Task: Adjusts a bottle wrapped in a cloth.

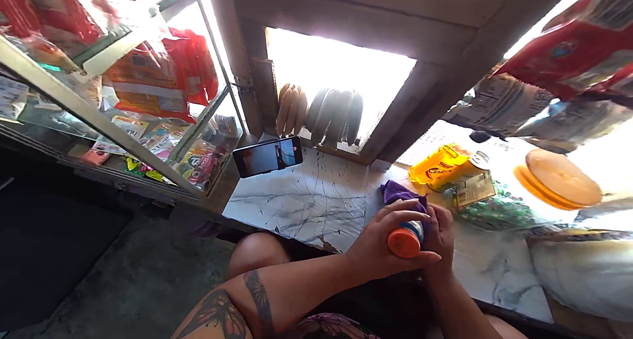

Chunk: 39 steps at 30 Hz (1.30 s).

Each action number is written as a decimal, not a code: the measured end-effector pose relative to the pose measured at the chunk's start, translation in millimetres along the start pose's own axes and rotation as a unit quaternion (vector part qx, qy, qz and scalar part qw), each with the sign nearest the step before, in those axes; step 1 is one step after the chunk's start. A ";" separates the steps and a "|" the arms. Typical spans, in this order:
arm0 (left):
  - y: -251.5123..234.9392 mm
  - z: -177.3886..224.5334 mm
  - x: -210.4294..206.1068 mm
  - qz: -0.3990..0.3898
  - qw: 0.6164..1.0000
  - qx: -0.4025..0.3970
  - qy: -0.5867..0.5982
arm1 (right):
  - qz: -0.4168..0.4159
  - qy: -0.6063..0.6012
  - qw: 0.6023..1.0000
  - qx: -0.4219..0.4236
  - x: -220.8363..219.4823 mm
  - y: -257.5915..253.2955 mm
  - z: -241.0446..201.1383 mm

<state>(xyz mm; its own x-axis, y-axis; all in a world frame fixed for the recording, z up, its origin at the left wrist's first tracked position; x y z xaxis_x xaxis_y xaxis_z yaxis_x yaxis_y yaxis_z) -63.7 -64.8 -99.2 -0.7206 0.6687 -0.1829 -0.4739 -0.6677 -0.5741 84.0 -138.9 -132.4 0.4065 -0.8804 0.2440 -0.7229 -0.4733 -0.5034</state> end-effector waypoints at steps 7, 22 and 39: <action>-3.3 0.4 3.5 0.109 0.990 0.065 0.067 | -0.106 -0.159 0.972 0.132 6.1 17.5 -26.3; -7.6 -4.7 6.7 0.143 0.983 0.061 0.095 | -0.125 -0.018 0.990 0.068 -11.6 -3.9 17.4; -21.2 18.4 18.8 -0.030 0.994 -0.035 0.094 | -0.105 0.036 0.982 0.154 25.1 4.2 -20.4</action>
<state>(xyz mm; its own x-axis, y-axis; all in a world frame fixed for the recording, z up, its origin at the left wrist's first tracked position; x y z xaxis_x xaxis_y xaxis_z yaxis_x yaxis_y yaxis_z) -76.5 -44.1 -75.8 -0.5811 0.7605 -0.2897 -0.4715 -0.6047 -0.6419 79.7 -163.6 -111.5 0.4810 -0.7688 0.4213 -0.4199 -0.6239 -0.6591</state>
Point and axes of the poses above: each hand's wrist, its own y-axis away from the middle knuckle, its own x-axis out of the back of the hand, z = x × y, the point moved 1 cm from there along -y, towards the middle knuckle, and after that the axes turned 11 degrees about z, right-handed, at the moved point
